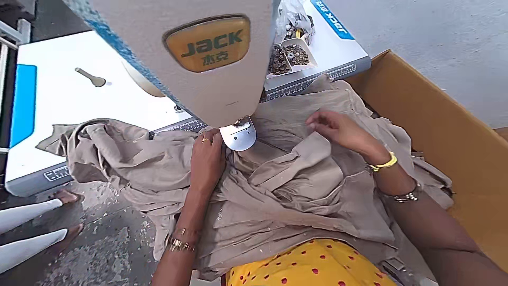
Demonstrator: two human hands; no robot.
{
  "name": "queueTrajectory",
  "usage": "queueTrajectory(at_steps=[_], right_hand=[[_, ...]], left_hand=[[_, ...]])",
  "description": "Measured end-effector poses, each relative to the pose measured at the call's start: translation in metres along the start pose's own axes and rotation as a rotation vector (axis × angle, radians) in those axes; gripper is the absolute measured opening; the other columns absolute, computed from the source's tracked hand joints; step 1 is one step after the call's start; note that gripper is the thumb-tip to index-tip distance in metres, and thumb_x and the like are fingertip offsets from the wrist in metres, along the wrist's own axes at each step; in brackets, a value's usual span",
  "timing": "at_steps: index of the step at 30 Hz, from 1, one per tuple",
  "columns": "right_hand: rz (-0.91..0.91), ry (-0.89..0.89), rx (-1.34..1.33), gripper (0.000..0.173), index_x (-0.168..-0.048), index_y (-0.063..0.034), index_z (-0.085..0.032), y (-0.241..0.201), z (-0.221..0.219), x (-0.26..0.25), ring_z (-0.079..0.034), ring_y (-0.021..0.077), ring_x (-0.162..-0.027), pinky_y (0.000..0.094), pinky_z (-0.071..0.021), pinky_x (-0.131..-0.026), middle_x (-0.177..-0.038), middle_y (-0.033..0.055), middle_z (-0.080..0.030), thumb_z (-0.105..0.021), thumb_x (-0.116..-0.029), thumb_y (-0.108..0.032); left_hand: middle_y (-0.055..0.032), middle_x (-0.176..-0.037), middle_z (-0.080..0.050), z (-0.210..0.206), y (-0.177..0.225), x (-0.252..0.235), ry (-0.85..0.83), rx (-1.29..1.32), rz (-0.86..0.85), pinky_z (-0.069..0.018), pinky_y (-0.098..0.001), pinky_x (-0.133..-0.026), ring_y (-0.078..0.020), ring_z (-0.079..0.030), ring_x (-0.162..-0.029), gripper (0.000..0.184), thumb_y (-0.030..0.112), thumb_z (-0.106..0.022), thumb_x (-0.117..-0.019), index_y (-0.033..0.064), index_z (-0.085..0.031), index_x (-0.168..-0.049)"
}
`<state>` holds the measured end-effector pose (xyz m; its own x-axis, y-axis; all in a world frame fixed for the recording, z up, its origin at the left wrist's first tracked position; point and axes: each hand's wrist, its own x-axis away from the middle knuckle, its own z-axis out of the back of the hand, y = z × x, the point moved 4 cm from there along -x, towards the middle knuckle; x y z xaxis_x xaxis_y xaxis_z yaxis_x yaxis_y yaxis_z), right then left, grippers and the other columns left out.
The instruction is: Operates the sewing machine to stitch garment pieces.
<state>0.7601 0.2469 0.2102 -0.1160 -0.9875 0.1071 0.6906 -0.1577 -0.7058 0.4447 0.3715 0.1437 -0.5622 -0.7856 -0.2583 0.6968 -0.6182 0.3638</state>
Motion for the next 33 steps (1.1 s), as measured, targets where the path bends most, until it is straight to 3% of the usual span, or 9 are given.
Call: queueTrajectory(at_steps=[2,6,9,11,15,18,27,30,33], right_hand=[[0.065,0.249,0.156,0.019,-0.118,-0.0011,-0.066,-0.013,0.033,0.018,-0.069,0.0257,-0.096,0.0481,-0.0563,-0.088,-0.108,0.0153,-0.069,-0.059,-0.1021,-0.007],[0.329,0.19,0.08,0.024,-0.109,-0.0088,-0.069,-0.07,0.037,0.064,-0.067,0.0041,-0.088,0.0257,-0.0587,-0.08,-0.098,-0.0015,-0.069,-0.053,-0.1041,-0.027],[0.518,-0.209,0.047,0.043,-0.112,-0.0118,-0.069,-0.1,-0.017,0.078,-0.068,0.0122,-0.09,0.0311,-0.0567,-0.072,-0.099,0.0022,-0.07,-0.057,-0.1008,-0.052],[0.523,-0.375,0.133,0.054,-0.119,-0.0113,-0.065,-0.103,-0.048,0.072,-0.066,0.0238,-0.093,0.0425,-0.0535,-0.071,-0.1,0.0068,-0.066,-0.063,-0.0936,-0.059],[0.423,-0.366,0.027,0.023,-0.11,-0.005,-0.067,-0.092,-0.077,0.038,-0.066,0.0293,-0.095,0.0475,-0.0529,-0.08,-0.099,0.0129,-0.067,-0.068,-0.0965,-0.024],[0.402,-0.306,0.057,0.024,-0.114,-0.0081,-0.069,-0.09,-0.09,0.016,-0.068,0.0249,-0.095,0.0451,-0.0542,-0.08,-0.101,0.0096,-0.069,-0.063,-0.1005,-0.026],[0.543,-0.44,0.054,0.05,-0.117,-0.0082,-0.068,-0.152,-0.138,0.026,-0.068,0.0248,-0.081,0.0449,-0.0545,-0.066,-0.097,0.0095,-0.069,-0.064,-0.0958,-0.054],[0.387,-0.692,0.149,0.042,-0.126,-0.0044,-0.063,-0.159,-0.166,0.027,-0.066,0.0372,-0.103,0.0572,-0.0515,-0.079,-0.114,0.0179,-0.066,-0.067,-0.0984,-0.035],[0.333,-0.698,-0.166,0.025,-0.108,-0.0037,-0.069,-0.147,-0.173,0.007,-0.064,0.0183,-0.08,0.0394,-0.0503,-0.073,-0.09,0.0097,-0.068,-0.065,-0.0997,-0.026]], left_hand=[[-0.0225,-0.127,-0.066,0.025,0.019,0.026,0.03,0.119,-0.102,-0.0483,-0.058,-0.103,-0.0418,-0.061,-0.123,0.029,0.017,-0.053,-0.1019,0.0007,-0.069,-0.121],[-0.0056,-0.126,-0.065,0.045,0.068,0.081,-0.092,0.408,-0.325,-0.0383,-0.048,-0.115,-0.0231,-0.054,-0.131,0.048,0.059,-0.043,-0.1037,0.0214,-0.066,-0.123],[-0.0029,-0.095,-0.061,0.042,0.091,0.099,-0.063,0.444,-0.381,-0.0405,-0.0438,-0.112,-0.0187,-0.062,-0.103,0.019,0.037,-0.053,-0.1036,0.0247,-0.067,-0.105],[-0.0056,-0.096,-0.062,0.071,0.065,0.096,0.071,0.354,-0.257,-0.0444,-0.0379,-0.106,-0.0179,-0.061,-0.105,0.016,0.027,-0.054,-0.1039,0.0211,-0.068,-0.097],[-0.0277,-0.1,-0.062,0.135,-0.035,0.104,0.2,-0.075,-0.029,-0.0321,-0.0598,-0.103,-0.0456,-0.054,-0.107,0.034,0.028,-0.052,-0.102,0.0007,-0.07,-0.096],[-0.0298,-0.119,-0.064,0.138,-0.083,0.127,0.093,-0.161,0.108,-0.0385,-0.0731,-0.095,-0.0571,-0.055,-0.114,0.027,0.014,-0.05,-0.0954,0.0033,-0.074,-0.105],[-0.0194,-0.136,-0.062,0.152,-0.048,0.147,0.118,-0.107,0.133,-0.0433,-0.0597,-0.103,-0.0433,-0.055,-0.128,0.041,0.002,-0.042,-0.0904,0.0128,-0.073,-0.115],[-0.0142,-0.13,-0.067,0.145,-0.017,0.141,0.056,0.08,0.073,-0.0492,-0.0452,-0.104,-0.0276,-0.061,-0.125,0.033,0.02,-0.044,-0.1058,0.009,-0.071,-0.122],[-0.0063,-0.128,-0.07,0.127,0.002,0.134,-0.158,0.311,0.011,-0.0478,-0.0376,-0.109,-0.0148,-0.063,-0.123,0.051,0.047,-0.044,-0.1071,0.0082,-0.063,-0.135]])
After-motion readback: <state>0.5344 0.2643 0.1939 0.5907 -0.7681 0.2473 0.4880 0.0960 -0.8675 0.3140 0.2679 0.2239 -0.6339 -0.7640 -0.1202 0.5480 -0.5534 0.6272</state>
